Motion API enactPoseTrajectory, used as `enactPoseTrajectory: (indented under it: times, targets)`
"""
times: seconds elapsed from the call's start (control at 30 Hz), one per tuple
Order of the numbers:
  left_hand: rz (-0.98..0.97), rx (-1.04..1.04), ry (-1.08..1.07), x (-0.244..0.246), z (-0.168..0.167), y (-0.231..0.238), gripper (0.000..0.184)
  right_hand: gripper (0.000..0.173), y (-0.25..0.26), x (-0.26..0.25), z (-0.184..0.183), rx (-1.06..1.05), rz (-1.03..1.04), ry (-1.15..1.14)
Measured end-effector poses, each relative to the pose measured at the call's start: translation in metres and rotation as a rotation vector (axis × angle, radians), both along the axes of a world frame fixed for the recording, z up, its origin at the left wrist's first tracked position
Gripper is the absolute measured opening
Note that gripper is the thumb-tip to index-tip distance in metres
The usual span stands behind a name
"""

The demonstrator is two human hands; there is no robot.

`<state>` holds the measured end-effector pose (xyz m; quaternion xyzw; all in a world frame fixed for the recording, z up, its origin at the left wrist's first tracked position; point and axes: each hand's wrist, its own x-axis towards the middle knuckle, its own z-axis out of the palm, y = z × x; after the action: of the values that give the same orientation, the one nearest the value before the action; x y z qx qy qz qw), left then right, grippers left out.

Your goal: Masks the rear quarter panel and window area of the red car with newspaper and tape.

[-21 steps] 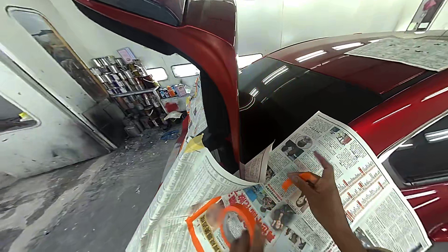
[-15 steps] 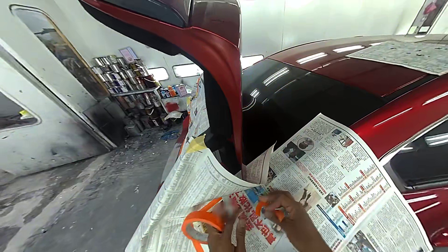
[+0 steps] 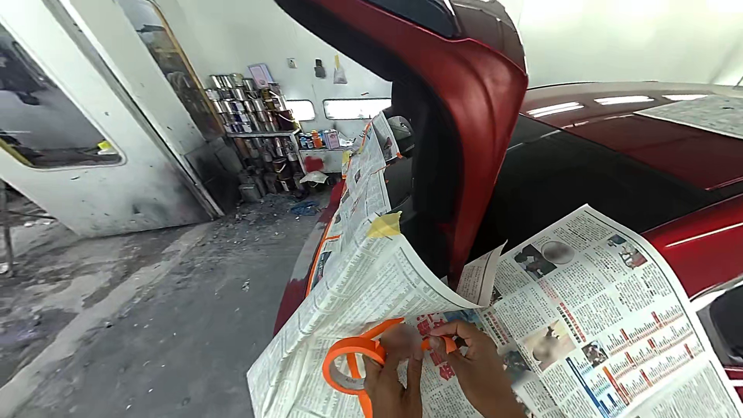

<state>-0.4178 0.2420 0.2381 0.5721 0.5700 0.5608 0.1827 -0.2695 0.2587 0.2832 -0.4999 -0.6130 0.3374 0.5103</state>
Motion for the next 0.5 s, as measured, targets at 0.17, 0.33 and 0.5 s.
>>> enactPoseTrajectory:
  times: [0.17,0.33,0.5]
  targets:
    - [0.242,0.019,0.341,0.004,-0.001,0.024,0.035,0.016,0.024,-0.015,-0.010,0.199,-0.341,-0.514]
    - [0.441,0.036,0.607,0.011,-0.013,0.052,0.034,0.009,0.048,-0.028,-0.020,0.375,-0.565,-0.831]
    - [0.445,-0.022,0.603,0.008,-0.014,0.060,0.029,0.023,0.060,-0.035,-0.025,0.354,-0.666,-0.920]
